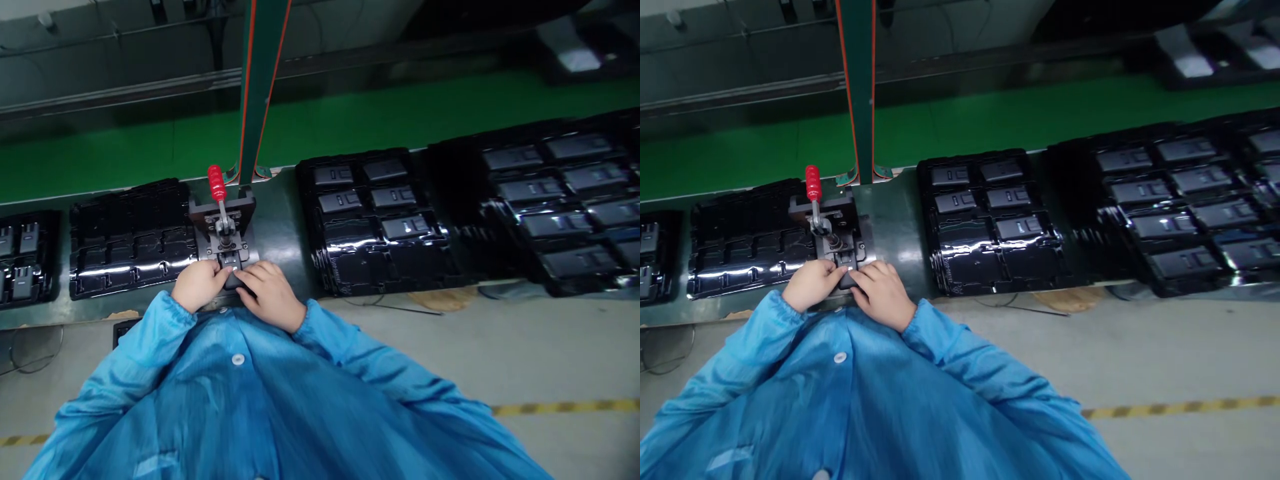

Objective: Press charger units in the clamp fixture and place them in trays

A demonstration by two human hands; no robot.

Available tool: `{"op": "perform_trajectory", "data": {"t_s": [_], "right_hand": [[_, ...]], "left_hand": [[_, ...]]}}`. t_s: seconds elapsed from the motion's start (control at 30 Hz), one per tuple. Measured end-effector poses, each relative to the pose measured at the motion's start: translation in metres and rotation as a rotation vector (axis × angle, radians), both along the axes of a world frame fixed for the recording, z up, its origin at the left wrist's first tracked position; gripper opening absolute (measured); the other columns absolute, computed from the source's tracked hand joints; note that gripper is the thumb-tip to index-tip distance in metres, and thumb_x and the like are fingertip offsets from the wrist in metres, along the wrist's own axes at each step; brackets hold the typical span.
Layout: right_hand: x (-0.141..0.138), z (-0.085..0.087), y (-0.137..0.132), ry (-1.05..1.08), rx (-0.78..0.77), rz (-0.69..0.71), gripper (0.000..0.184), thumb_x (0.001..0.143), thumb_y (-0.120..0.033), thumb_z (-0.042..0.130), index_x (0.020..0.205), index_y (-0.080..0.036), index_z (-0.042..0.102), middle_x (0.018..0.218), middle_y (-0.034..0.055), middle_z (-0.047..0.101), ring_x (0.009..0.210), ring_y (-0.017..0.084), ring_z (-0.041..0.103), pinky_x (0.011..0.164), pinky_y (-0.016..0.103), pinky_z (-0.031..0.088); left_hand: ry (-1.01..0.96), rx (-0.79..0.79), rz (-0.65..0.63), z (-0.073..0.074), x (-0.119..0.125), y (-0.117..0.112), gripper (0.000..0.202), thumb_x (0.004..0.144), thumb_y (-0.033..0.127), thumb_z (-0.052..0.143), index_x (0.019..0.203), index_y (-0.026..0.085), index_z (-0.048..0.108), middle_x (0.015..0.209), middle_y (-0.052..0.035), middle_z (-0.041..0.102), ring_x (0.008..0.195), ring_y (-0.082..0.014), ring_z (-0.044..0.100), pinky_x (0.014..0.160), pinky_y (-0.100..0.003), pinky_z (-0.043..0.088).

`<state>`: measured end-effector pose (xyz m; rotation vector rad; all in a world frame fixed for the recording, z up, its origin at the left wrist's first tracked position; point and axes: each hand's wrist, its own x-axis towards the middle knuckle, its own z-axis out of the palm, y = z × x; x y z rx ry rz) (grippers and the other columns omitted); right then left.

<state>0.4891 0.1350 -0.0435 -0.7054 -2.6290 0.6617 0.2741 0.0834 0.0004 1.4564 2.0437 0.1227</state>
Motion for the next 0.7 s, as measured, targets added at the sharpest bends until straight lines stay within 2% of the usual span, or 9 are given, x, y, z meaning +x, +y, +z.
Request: {"op": "perform_trajectory", "data": {"t_s": [0.17,0.3,0.4,0.5,0.6,0.7], "right_hand": [[-0.004,0.003,0.001,-0.019,0.004,-0.020,0.037,0.104,-0.034,0.062,0.137,-0.019,0.068,0.121,0.0130,0.073,0.113,0.030,0.058,0.093,0.048,0.048],[-0.006,0.004,0.001,-0.038,0.008,-0.026,0.036,0.104,-0.033,0.062,0.137,-0.021,0.069,0.121,0.0128,0.072,0.113,0.031,0.058,0.092,0.048,0.048],[-0.003,0.012,0.002,-0.001,0.001,-0.053,0.033,0.103,-0.034,0.063,0.132,-0.020,0.071,0.121,0.0129,0.072,0.112,0.031,0.059,0.093,0.049,0.049],[0.001,0.034,0.009,0.196,0.016,-0.105,0.024,0.102,-0.029,0.061,0.121,-0.019,0.072,0.115,0.0126,0.073,0.106,0.029,0.062,0.094,0.050,0.052],[0.000,0.067,0.023,0.466,0.062,-0.148,0.021,0.101,-0.025,0.060,0.119,-0.021,0.069,0.110,0.0110,0.072,0.103,0.028,0.065,0.093,0.049,0.055],[-0.011,0.102,0.046,0.585,0.090,-0.161,0.022,0.102,-0.027,0.060,0.122,-0.023,0.066,0.113,0.0096,0.072,0.107,0.027,0.067,0.095,0.048,0.056]], "left_hand": [[0.137,-0.025,-0.055,0.003,0.003,0.001,0.058,0.103,0.064,0.042,0.078,0.022,0.074,0.084,-0.0165,0.077,0.081,-0.0298,0.071,0.067,-0.036,0.039],[0.191,-0.042,-0.064,0.003,0.004,0.001,0.061,0.104,0.065,0.039,0.081,0.022,0.075,0.089,-0.0183,0.079,0.083,-0.0301,0.073,0.067,-0.036,0.040],[0.196,-0.033,-0.061,0.006,0.003,-0.004,0.059,0.104,0.065,0.040,0.081,0.022,0.074,0.089,-0.0184,0.078,0.084,-0.0309,0.073,0.067,-0.037,0.038],[0.152,0.012,-0.045,0.010,-0.001,-0.016,0.054,0.104,0.062,0.042,0.083,0.024,0.073,0.087,-0.0157,0.078,0.083,-0.0305,0.072,0.067,-0.037,0.037],[0.064,0.089,0.024,0.015,-0.008,-0.035,0.046,0.103,0.060,0.047,0.086,0.026,0.073,0.086,-0.0115,0.078,0.081,-0.0282,0.071,0.067,-0.035,0.038],[-0.096,0.154,0.087,0.016,-0.015,-0.060,0.040,0.102,0.059,0.050,0.092,0.029,0.074,0.080,-0.0067,0.077,0.074,-0.0253,0.070,0.067,-0.034,0.042]]}}
